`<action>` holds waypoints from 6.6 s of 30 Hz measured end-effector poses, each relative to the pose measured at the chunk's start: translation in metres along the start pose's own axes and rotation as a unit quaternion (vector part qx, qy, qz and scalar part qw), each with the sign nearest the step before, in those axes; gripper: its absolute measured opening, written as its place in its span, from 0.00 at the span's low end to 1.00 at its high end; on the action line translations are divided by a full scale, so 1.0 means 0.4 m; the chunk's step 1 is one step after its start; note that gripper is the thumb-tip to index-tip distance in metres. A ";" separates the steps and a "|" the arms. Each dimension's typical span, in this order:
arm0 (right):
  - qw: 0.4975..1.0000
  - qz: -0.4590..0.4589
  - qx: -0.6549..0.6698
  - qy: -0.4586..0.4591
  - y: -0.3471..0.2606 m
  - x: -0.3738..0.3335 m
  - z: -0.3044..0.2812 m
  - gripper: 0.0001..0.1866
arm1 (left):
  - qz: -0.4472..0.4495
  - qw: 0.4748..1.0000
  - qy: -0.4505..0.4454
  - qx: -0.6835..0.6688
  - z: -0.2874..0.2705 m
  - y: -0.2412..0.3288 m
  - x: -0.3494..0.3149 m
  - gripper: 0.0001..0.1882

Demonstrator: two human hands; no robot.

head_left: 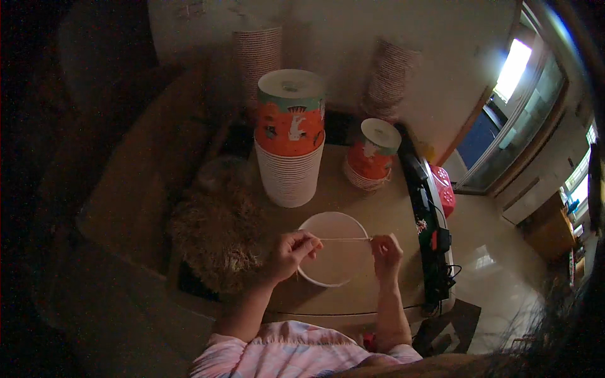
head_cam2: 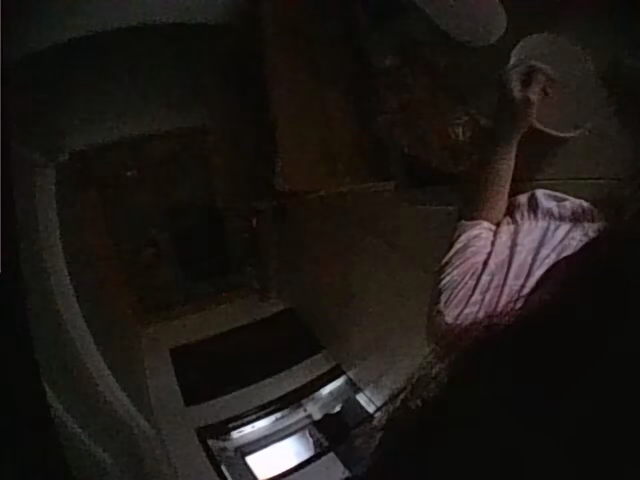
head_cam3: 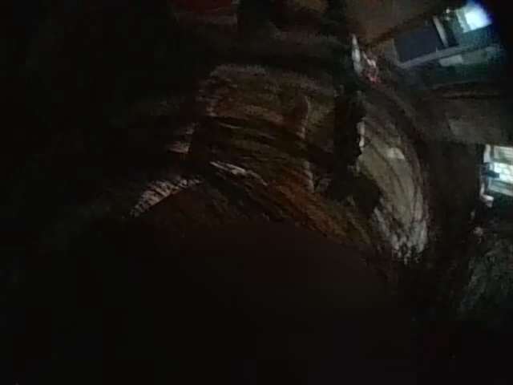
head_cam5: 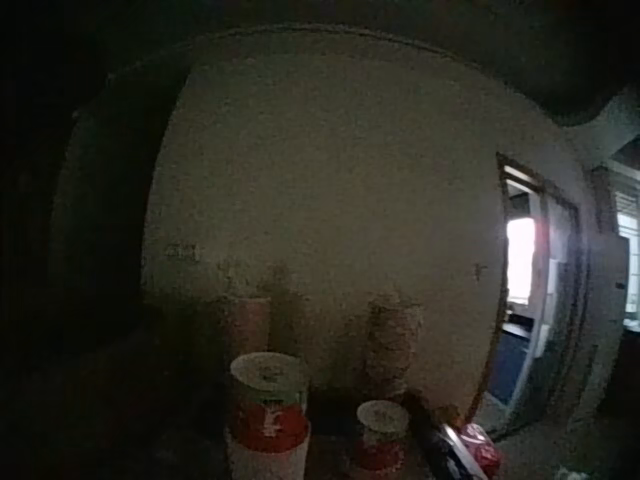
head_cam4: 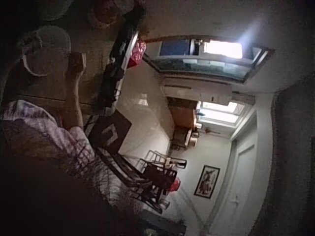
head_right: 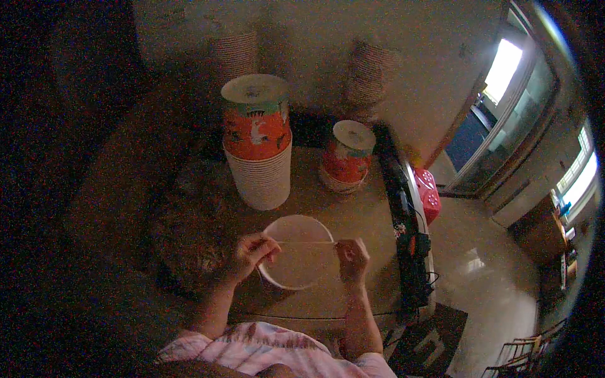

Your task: Tying decorative strings into pre-made holes on the rims of paper buckets for packaging.

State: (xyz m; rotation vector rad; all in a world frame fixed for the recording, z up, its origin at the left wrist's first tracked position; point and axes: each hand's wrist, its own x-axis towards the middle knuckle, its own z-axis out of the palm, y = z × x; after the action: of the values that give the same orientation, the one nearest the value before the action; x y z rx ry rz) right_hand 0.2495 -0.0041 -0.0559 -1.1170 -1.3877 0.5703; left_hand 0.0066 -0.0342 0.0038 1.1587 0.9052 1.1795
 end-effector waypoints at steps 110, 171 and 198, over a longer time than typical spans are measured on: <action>0.976 0.133 0.142 -0.092 -0.124 -0.103 0.116 0.05 | 0.110 0.928 0.001 0.355 0.055 0.022 -0.012 0.09; 0.930 0.152 0.293 -0.159 -0.081 -0.096 0.075 0.10 | 0.080 0.921 -0.098 0.369 0.070 -0.002 0.008 0.12; 0.943 0.172 0.251 -0.133 -0.149 -0.092 0.022 0.11 | 0.002 0.953 -0.115 0.281 0.081 -0.061 0.039 0.10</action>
State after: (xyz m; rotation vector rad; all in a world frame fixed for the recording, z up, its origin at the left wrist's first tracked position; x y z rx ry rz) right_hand 0.2182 -0.0585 -0.0236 -0.8823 -1.1736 1.2910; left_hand 0.0457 -0.0247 -0.0126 1.7144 1.0912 0.7789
